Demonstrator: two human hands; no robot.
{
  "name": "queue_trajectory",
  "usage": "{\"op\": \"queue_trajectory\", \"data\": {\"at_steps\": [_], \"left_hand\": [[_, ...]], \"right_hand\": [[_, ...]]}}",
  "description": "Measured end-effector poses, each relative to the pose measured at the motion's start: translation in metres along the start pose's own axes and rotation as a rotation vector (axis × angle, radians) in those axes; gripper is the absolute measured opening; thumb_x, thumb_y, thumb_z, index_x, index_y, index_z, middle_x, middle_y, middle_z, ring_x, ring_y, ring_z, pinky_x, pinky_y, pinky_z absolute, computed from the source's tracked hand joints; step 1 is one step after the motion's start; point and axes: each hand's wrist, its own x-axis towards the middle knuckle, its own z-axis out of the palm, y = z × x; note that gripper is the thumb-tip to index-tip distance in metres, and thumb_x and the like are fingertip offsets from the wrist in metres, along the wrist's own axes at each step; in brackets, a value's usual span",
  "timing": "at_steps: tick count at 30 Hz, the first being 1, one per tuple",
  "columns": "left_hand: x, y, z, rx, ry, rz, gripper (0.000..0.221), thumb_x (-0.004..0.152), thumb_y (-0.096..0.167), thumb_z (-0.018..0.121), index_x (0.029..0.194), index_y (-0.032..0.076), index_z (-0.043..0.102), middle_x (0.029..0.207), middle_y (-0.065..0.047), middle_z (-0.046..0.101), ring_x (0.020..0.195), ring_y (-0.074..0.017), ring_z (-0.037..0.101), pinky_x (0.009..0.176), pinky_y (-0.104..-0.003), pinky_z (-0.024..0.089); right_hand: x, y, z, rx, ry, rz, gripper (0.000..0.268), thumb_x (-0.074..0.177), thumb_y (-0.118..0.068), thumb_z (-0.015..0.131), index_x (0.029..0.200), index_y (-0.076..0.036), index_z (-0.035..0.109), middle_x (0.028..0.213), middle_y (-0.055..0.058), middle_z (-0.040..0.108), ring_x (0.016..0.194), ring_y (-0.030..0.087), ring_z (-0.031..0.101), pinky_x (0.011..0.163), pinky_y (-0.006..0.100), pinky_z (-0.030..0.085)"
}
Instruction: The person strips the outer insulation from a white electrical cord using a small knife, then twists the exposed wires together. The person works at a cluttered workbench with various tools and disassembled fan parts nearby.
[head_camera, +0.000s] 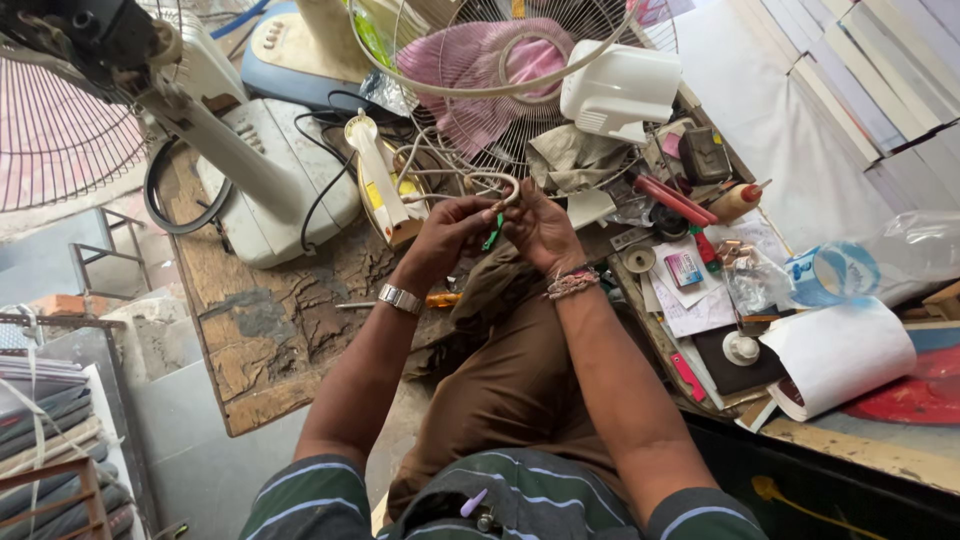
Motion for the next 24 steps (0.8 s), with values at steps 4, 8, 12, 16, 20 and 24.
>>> {"op": "queue_trajectory", "data": {"at_steps": [4, 8, 12, 16, 20, 24], "left_hand": [[0.002, -0.008, -0.008, -0.030, -0.031, 0.016, 0.026, 0.104, 0.014, 0.068, 0.125, -0.001, 0.070, 0.088, 0.003, 0.067, 0.067, -0.0024, 0.052, 0.056, -0.018, 0.042], [0.006, -0.015, -0.009, 0.128, 0.038, 0.088, 0.026, 0.104, 0.016, 0.067, 0.123, -0.002, 0.068, 0.097, 0.000, 0.070, 0.082, -0.0071, 0.061, 0.073, -0.023, 0.053], [0.010, -0.006, 0.004, 0.638, 0.289, 0.288, 0.021, 0.102, 0.019, 0.069, 0.114, 0.001, 0.074, 0.093, -0.003, 0.066, 0.080, -0.0097, 0.061, 0.068, -0.025, 0.053], [0.006, 0.015, 0.020, 0.901, 0.366, 0.329, 0.018, 0.096, 0.020, 0.072, 0.105, 0.005, 0.076, 0.094, -0.005, 0.068, 0.079, -0.0128, 0.069, 0.066, -0.027, 0.056], [0.002, 0.027, 0.038, 1.228, 0.393, 0.401, 0.018, 0.091, 0.021, 0.077, 0.101, 0.006, 0.078, 0.091, -0.008, 0.068, 0.073, -0.0203, 0.068, 0.064, -0.036, 0.055], [0.006, 0.020, 0.048, 1.416, 0.465, 0.434, 0.014, 0.092, 0.019, 0.072, 0.090, 0.006, 0.076, 0.089, -0.009, 0.067, 0.068, -0.0247, 0.066, 0.059, -0.041, 0.054]], "right_hand": [[0.000, 0.001, 0.005, -0.055, 0.031, -0.053, 0.033, 0.094, -0.021, 0.074, 0.123, -0.008, 0.066, 0.092, 0.006, 0.074, 0.080, 0.013, 0.072, 0.070, 0.026, 0.060], [0.002, 0.005, 0.009, -0.142, 0.076, -0.228, 0.037, 0.092, -0.010, 0.075, 0.127, -0.006, 0.065, 0.092, 0.009, 0.076, 0.079, 0.016, 0.073, 0.066, 0.026, 0.060], [0.002, 0.010, 0.009, -0.237, 0.151, -0.349, 0.032, 0.093, -0.007, 0.077, 0.123, -0.003, 0.065, 0.092, 0.011, 0.075, 0.074, 0.015, 0.071, 0.066, 0.027, 0.060], [0.002, 0.013, 0.010, -0.331, 0.146, -0.443, 0.028, 0.095, -0.007, 0.077, 0.119, -0.002, 0.065, 0.091, 0.011, 0.075, 0.072, 0.014, 0.069, 0.063, 0.025, 0.057], [0.003, 0.017, 0.014, -0.379, 0.170, -0.501, 0.026, 0.092, -0.007, 0.078, 0.115, -0.002, 0.066, 0.088, 0.009, 0.075, 0.071, 0.013, 0.068, 0.062, 0.025, 0.057], [0.001, 0.020, 0.018, -0.532, 0.170, -0.582, 0.025, 0.094, -0.005, 0.080, 0.115, -0.001, 0.068, 0.084, 0.004, 0.070, 0.070, 0.010, 0.064, 0.062, 0.023, 0.053]]}}
